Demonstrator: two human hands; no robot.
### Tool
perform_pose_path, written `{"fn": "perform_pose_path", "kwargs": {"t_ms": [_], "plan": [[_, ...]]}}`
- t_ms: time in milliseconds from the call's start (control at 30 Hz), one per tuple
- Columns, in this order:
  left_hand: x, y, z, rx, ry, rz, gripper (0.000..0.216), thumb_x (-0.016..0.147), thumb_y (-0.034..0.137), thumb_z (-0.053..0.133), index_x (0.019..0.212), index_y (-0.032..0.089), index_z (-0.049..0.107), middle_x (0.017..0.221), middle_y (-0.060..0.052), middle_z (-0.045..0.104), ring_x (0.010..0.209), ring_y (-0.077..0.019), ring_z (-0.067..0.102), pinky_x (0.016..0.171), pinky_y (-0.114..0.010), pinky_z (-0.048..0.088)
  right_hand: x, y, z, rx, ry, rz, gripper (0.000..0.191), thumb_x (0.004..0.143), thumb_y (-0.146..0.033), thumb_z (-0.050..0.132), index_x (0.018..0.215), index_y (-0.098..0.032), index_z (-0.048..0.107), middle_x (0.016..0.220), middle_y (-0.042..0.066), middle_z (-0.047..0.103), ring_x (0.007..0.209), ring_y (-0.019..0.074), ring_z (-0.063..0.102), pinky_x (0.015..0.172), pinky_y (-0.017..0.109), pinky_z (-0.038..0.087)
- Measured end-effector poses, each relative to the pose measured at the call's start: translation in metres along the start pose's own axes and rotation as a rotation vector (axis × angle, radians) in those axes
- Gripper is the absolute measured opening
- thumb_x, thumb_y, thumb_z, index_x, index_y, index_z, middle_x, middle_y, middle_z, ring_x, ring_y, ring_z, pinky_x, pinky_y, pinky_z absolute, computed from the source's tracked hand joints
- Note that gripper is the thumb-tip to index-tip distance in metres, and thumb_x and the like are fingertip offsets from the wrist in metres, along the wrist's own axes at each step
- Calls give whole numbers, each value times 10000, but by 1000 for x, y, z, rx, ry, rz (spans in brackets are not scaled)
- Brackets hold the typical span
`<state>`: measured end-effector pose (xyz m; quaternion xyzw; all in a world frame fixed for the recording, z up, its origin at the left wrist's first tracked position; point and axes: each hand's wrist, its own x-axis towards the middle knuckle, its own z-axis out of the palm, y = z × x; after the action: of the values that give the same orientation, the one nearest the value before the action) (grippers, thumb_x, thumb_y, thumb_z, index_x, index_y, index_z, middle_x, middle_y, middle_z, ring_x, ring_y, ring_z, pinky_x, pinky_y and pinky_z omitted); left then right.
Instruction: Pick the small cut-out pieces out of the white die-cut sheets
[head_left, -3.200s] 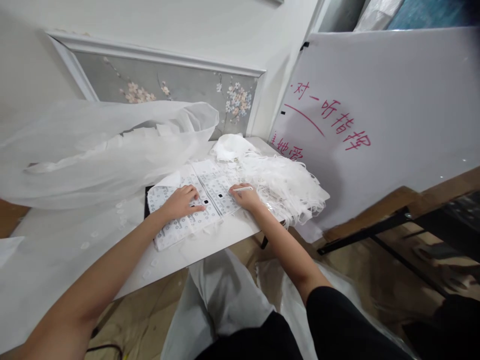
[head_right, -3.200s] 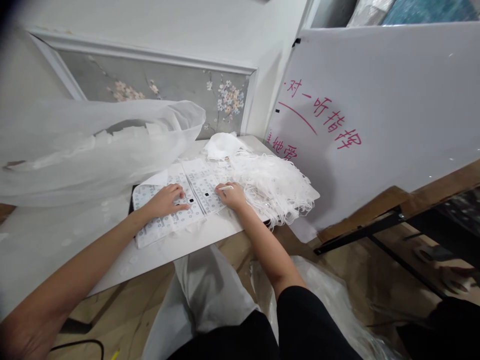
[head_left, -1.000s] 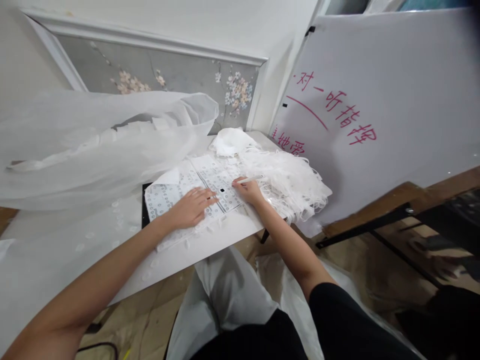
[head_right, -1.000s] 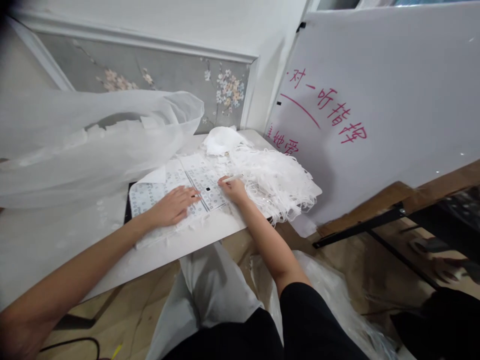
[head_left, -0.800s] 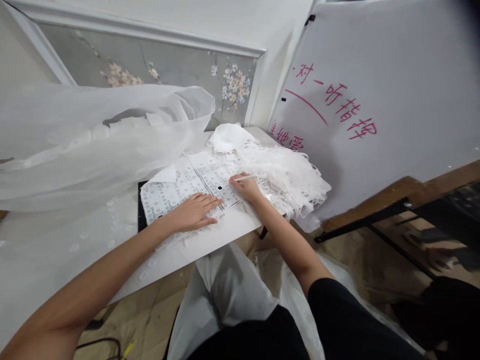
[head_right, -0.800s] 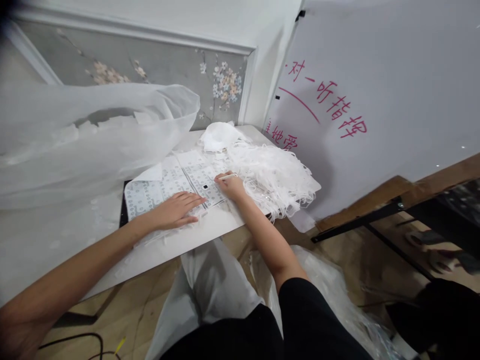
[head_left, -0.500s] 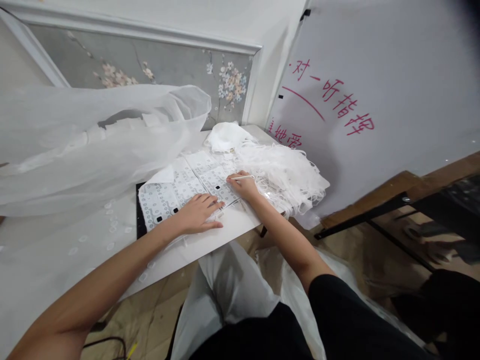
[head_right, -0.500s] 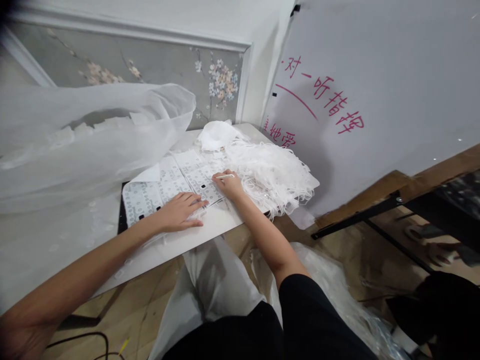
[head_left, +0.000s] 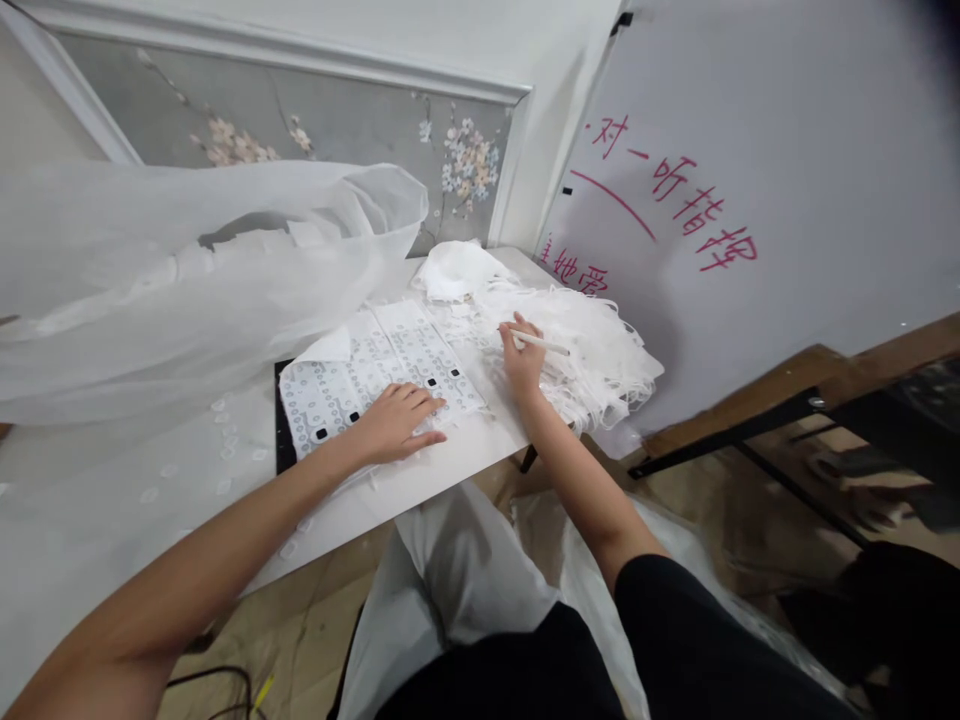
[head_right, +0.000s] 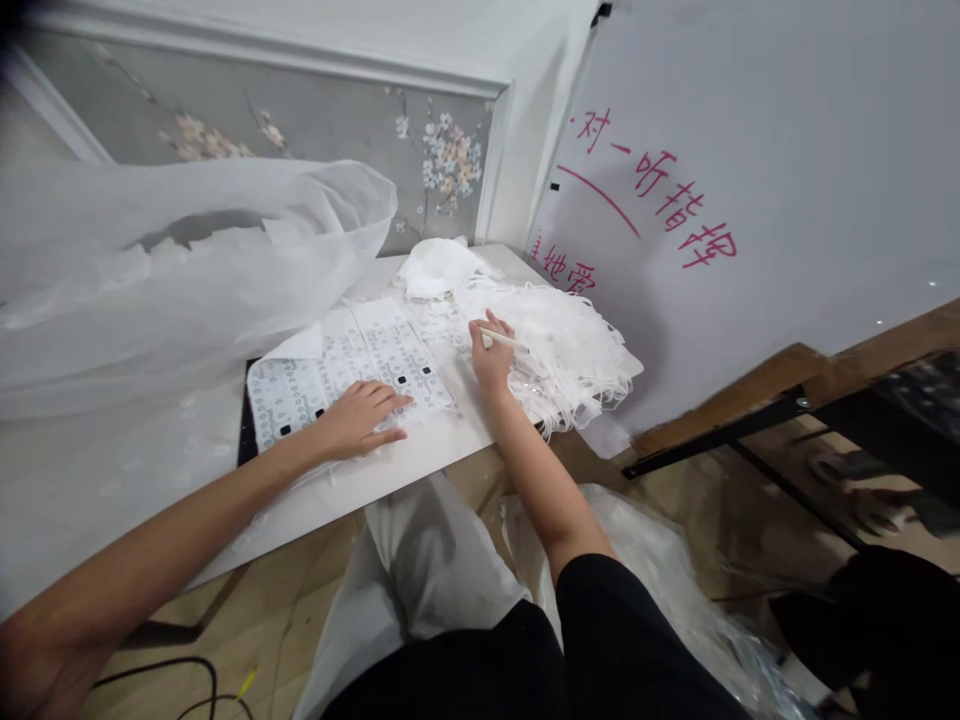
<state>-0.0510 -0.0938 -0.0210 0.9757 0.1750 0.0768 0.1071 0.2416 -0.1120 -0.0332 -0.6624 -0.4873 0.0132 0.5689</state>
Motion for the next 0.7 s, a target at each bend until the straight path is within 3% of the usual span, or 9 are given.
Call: {"fn": "perform_pose_path", "kwargs": {"t_ms": [33, 200, 367, 533, 700], "plan": [[0, -1, 2, -6, 11, -9, 599, 973, 648, 381, 1426, 282, 518, 1277, -105, 601, 1203, -313, 495, 1030, -446, 341, -4, -4, 0, 28, 17, -12, 373, 959, -500, 506, 983, -191, 715, 1191, 132, 691, 1313, 296, 514, 1120, 464, 385], [-1, -5, 11, 7, 77, -136, 582, 956, 616, 444, 1441, 306, 529, 1369, -128, 512, 1263, -336, 471, 1045, -476, 373, -40, -32, -2, 175, -310, 4, 286, 876, -485, 659, 893, -214, 749, 991, 87, 752, 988, 251, 693, 913, 374, 540], [1, -9, 11, 51, 70, -225, 609, 955, 662, 406, 1487, 370, 463, 1533, -102, 421, 1380, -366, 388, 1096, -547, 309, -67, -49, -8, 264, -607, 23, 248, 855, -461, 697, 932, -237, 770, 1005, 64, 757, 968, 234, 700, 875, 343, 539], [2, -16, 11, 59, 81, -282, 661, 937, 702, 407, 1509, 371, 423, 1569, -75, 414, 1429, -366, 351, 1130, -552, 261, -66, -51, -6, 195, -617, 41, 212, 849, -420, 704, 935, -239, 773, 1048, 61, 758, 970, 239, 697, 841, 334, 537], [1, -21, 14, 63, 77, -299, 705, 931, 725, 385, 1525, 346, 409, 1603, -61, 370, 1468, -360, 310, 1185, -540, 192, -67, -55, -5, 195, -676, -9, 192, 844, -402, 713, 877, -225, 781, 942, 55, 768, 896, 229, 706, 808, 322, 535]]}}
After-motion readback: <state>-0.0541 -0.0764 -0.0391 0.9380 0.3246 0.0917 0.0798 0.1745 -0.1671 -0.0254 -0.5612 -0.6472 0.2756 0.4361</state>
